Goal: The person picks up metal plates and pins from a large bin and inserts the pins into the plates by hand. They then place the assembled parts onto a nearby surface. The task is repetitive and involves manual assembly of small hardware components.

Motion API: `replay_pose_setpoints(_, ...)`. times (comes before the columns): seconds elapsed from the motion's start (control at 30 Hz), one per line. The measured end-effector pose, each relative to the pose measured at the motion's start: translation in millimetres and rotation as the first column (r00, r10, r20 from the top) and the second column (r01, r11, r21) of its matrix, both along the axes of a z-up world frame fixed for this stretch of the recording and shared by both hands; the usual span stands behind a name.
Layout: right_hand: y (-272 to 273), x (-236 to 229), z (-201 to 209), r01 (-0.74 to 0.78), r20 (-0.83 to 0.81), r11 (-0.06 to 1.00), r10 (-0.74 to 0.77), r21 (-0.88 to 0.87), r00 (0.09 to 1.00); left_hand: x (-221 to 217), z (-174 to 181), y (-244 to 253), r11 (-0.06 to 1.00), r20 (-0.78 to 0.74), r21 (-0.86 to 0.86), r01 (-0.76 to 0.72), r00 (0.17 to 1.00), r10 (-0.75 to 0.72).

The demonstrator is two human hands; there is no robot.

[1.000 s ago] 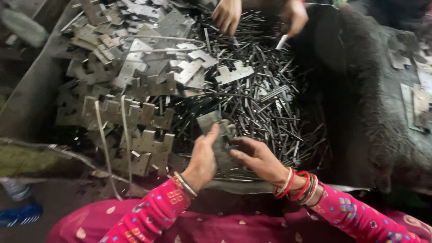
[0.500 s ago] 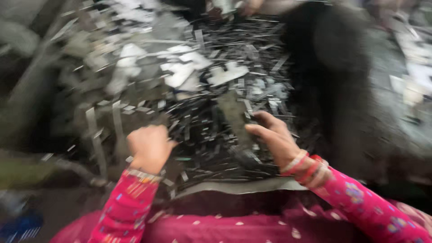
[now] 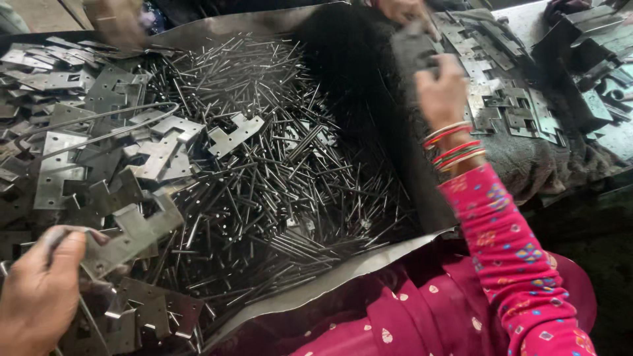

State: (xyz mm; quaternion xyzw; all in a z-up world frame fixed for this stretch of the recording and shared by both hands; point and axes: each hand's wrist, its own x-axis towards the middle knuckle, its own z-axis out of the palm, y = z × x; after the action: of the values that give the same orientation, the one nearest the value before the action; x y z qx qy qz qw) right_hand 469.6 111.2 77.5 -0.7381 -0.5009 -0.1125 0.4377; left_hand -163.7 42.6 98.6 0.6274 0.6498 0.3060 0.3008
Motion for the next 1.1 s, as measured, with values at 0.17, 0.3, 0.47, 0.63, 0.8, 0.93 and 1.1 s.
replay_pose_setpoints(0.17,-16,86,-13,0.249,0.034,0.876,-0.258,-0.412,0.966,19,2,-2,0.993,0.223,0.098,-0.068,0.974,0.045)
replay_pose_setpoints(0.3,-25,62,-19,0.306,0.455,0.951,-0.254,-0.043,0.853,47,11,-4,0.965,-0.214,0.260,-0.026,0.973,0.084)
replay_pose_setpoints(0.47,-13,-62,-8,-0.268,0.416,0.956,0.292,-0.118,0.861,76,1,-18,0.993,0.191,0.086,0.076,0.977,-0.091)
replay_pose_setpoints(0.63,-46,-192,-31,-0.458,-0.089,0.292,0.758,-0.840,0.646,64,-9,-14,0.993,0.456,0.074,0.088,0.883,-0.113)
replay_pose_setpoints(0.8,-87,-227,-76,-0.478,-0.033,0.207,0.894,-0.854,0.447,21,-16,-9,0.982,0.560,0.186,0.017,0.819,-0.120)
replay_pose_setpoints(0.93,-81,-217,-107,-0.357,0.171,0.412,0.821,-0.839,0.545,9,-24,3,1.000,0.998,0.010,0.002,0.057,-0.010)
replay_pose_setpoints(1.1,-93,-215,-123,-0.437,0.064,0.443,0.756,-0.783,0.652,29,-16,7,0.994,0.986,-0.024,0.108,0.167,0.006)
